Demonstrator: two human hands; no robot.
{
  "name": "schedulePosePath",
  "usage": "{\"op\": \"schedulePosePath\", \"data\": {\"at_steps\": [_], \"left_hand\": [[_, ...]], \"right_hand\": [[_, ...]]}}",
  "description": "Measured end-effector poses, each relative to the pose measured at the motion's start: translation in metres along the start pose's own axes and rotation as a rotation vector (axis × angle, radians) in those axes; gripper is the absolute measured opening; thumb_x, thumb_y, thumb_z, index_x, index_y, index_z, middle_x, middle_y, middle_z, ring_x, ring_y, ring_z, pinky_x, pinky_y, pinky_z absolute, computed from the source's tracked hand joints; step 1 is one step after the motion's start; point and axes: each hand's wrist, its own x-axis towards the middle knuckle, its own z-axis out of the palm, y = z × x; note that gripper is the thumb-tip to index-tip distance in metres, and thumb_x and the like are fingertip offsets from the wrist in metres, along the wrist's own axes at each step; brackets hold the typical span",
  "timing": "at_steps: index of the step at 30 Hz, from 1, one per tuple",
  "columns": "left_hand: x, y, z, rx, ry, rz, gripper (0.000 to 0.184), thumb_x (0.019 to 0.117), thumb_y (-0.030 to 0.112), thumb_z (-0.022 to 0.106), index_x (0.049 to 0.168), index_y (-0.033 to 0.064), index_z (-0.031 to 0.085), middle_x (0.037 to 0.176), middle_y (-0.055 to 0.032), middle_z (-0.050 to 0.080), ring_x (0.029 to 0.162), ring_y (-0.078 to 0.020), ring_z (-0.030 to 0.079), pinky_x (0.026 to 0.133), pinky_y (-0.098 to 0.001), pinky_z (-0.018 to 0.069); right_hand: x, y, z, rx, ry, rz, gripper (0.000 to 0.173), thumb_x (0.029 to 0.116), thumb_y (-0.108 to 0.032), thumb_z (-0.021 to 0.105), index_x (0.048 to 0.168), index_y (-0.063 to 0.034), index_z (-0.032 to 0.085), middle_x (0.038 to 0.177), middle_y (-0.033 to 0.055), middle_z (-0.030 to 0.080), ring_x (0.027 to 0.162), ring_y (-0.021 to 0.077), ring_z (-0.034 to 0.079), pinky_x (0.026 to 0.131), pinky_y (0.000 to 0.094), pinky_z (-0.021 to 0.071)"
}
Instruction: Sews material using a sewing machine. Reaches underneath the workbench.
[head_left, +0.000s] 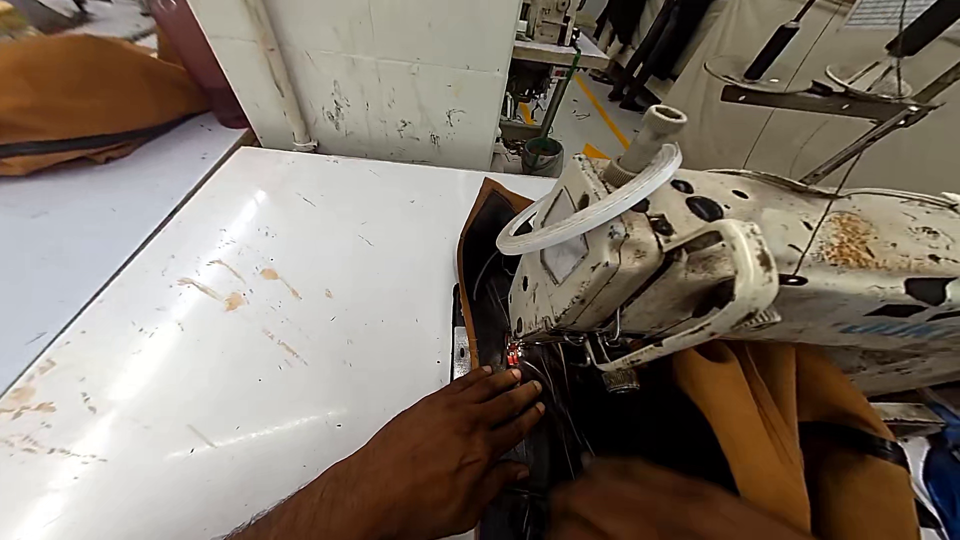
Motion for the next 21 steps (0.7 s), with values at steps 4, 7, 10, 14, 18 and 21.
{"op": "schedulePosePath", "data": {"at_steps": [4, 7, 10, 14, 18, 21], "left_hand": [[-0.006, 0.002, 0.006, 0.045, 0.134, 0.054, 0.050, 0.1115, 0.041, 0.033, 0.140, 0.0117, 0.061, 0.152, -0.0063, 0.055, 0.147, -0.0231, 0.044, 0.123, -0.0408, 0.0330], [-0.011, 0.005, 0.011, 0.088, 0.266, 0.124, 0.035, 0.1099, 0.030, 0.044, 0.125, 0.0124, 0.070, 0.134, -0.0049, 0.068, 0.128, -0.0217, 0.061, 0.108, -0.0352, 0.0488], [-0.012, 0.005, 0.011, 0.090, 0.273, 0.146, 0.030, 0.1079, 0.025, 0.048, 0.126, 0.0155, 0.069, 0.123, -0.0064, 0.068, 0.114, -0.0223, 0.064, 0.096, -0.0343, 0.0530], [-0.013, 0.003, 0.011, 0.066, 0.272, 0.143, 0.030, 0.1081, 0.028, 0.047, 0.122, 0.0152, 0.070, 0.123, -0.0076, 0.066, 0.116, -0.0224, 0.061, 0.097, -0.0349, 0.0508], [-0.016, 0.002, 0.010, 0.037, 0.313, 0.099, 0.029, 0.1067, 0.035, 0.052, 0.109, 0.0106, 0.067, 0.122, -0.0090, 0.066, 0.116, -0.0187, 0.063, 0.098, -0.0306, 0.0523], [-0.019, 0.002, 0.008, 0.034, 0.315, 0.071, 0.028, 0.1058, 0.037, 0.053, 0.110, 0.0139, 0.067, 0.118, -0.0074, 0.065, 0.113, -0.0146, 0.063, 0.093, -0.0262, 0.0528]], "right_hand": [[0.021, 0.041, 0.033, -0.258, 0.195, 0.204, 0.062, 0.1079, -0.049, 0.034, 0.142, -0.0023, 0.056, 0.151, 0.0142, 0.055, 0.140, 0.0291, 0.053, 0.116, 0.0541, 0.0394], [0.020, 0.053, 0.042, -0.339, 0.156, 0.257, 0.067, 0.1062, -0.055, 0.029, 0.145, -0.0070, 0.056, 0.150, 0.0088, 0.057, 0.139, 0.0252, 0.054, 0.115, 0.0540, 0.0411], [0.021, 0.050, 0.039, -0.295, 0.137, 0.279, 0.066, 0.1070, -0.055, 0.027, 0.146, -0.0103, 0.056, 0.147, 0.0071, 0.060, 0.139, 0.0241, 0.055, 0.115, 0.0540, 0.0416], [0.021, 0.054, 0.038, -0.256, 0.167, 0.298, 0.065, 0.1039, -0.061, 0.033, 0.144, -0.0162, 0.058, 0.149, 0.0013, 0.058, 0.137, 0.0191, 0.055, 0.115, 0.0468, 0.0428], [0.018, 0.062, 0.036, -0.199, 0.218, 0.293, 0.064, 0.1018, -0.063, 0.039, 0.141, -0.0182, 0.063, 0.143, -0.0033, 0.062, 0.133, 0.0156, 0.058, 0.116, 0.0417, 0.0418], [0.017, 0.065, 0.034, -0.177, 0.244, 0.282, 0.063, 0.1019, -0.063, 0.039, 0.136, -0.0183, 0.066, 0.135, -0.0048, 0.067, 0.125, 0.0140, 0.062, 0.112, 0.0376, 0.0452]]}}
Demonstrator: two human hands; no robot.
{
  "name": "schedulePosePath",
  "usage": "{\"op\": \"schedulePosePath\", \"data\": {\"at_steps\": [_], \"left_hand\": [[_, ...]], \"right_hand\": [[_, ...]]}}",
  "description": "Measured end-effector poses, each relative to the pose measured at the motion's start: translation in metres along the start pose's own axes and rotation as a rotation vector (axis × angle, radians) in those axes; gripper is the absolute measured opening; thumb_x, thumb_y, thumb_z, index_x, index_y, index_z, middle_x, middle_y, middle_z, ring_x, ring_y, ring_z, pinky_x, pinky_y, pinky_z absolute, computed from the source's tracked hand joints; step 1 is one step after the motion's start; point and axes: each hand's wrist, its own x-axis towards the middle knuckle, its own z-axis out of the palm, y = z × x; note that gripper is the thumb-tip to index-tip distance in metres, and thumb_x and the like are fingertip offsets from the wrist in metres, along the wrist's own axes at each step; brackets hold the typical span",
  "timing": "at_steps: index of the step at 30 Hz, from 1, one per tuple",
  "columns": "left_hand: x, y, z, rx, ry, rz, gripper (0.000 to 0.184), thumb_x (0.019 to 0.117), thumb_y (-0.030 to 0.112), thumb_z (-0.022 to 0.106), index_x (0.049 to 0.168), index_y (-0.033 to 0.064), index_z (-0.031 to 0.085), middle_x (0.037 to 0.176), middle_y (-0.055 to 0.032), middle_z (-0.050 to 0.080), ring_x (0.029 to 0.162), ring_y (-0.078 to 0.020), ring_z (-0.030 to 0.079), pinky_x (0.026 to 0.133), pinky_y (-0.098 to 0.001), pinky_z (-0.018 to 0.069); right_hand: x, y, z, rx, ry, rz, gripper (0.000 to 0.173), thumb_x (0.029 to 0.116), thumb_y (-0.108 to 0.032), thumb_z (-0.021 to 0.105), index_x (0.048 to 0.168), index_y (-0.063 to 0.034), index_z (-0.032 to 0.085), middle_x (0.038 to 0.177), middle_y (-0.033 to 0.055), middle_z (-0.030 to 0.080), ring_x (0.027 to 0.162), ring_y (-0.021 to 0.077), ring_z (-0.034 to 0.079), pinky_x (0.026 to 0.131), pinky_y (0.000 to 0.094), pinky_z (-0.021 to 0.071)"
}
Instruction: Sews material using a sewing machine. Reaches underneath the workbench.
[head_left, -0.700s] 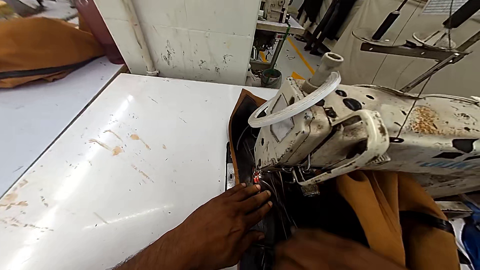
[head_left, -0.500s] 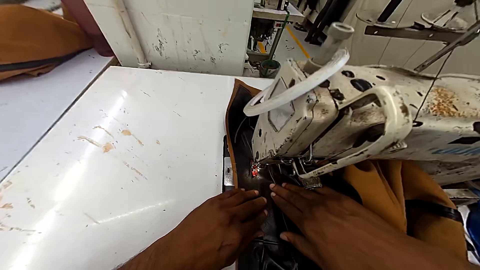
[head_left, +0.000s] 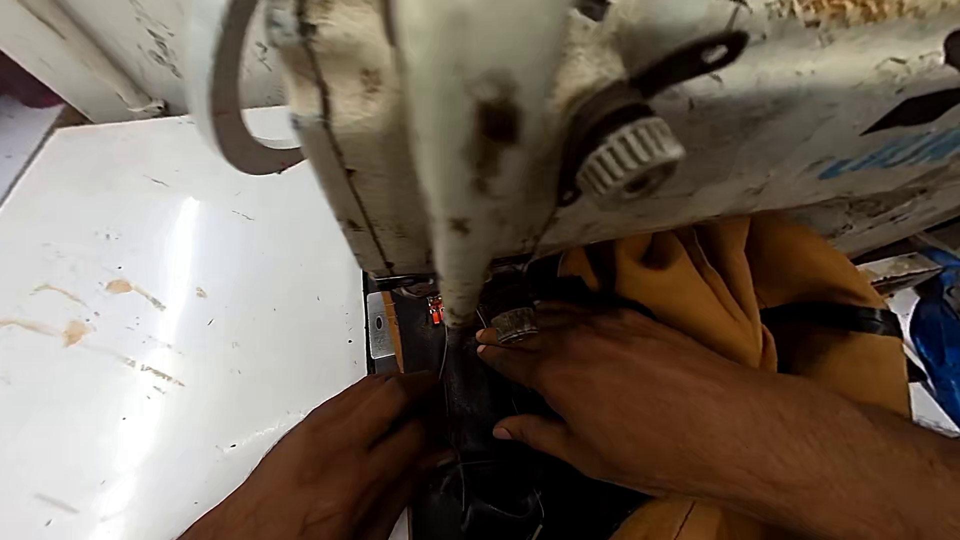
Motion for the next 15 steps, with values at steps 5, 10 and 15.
{"op": "schedulePosePath", "data": {"at_steps": [5, 10, 15], "left_hand": [[0.000, -0.003, 0.000, 0.000, 0.021, 0.004, 0.024, 0.1048, 0.022, 0.049, 0.121, 0.0184, 0.066, 0.118, -0.0061, 0.066, 0.111, -0.0141, 0.064, 0.091, -0.0259, 0.0544], [0.006, 0.001, 0.004, 0.021, 0.130, -0.179, 0.019, 0.1039, 0.023, 0.054, 0.109, 0.0161, 0.071, 0.118, -0.0040, 0.067, 0.104, -0.0057, 0.065, 0.081, -0.0165, 0.0543], [0.007, 0.003, 0.006, -0.023, 0.135, -0.236, 0.025, 0.1029, 0.030, 0.060, 0.111, 0.0147, 0.077, 0.117, -0.0012, 0.073, 0.109, -0.0058, 0.067, 0.089, -0.0184, 0.0556]], "right_hand": [[0.000, 0.001, 0.002, 0.027, 0.014, 0.004, 0.058, 0.1033, -0.060, 0.038, 0.130, -0.0190, 0.069, 0.126, -0.0044, 0.070, 0.121, 0.0145, 0.063, 0.105, 0.0367, 0.0496], [0.002, 0.003, 0.008, 0.051, 0.077, -0.018, 0.044, 0.1051, -0.045, 0.041, 0.132, -0.0252, 0.069, 0.132, -0.0062, 0.066, 0.125, 0.0142, 0.060, 0.100, 0.0337, 0.0517], [0.003, 0.006, 0.012, 0.039, 0.175, -0.036, 0.038, 0.1004, -0.036, 0.047, 0.126, -0.0244, 0.073, 0.121, -0.0088, 0.069, 0.113, 0.0114, 0.064, 0.086, 0.0280, 0.0554]]}}
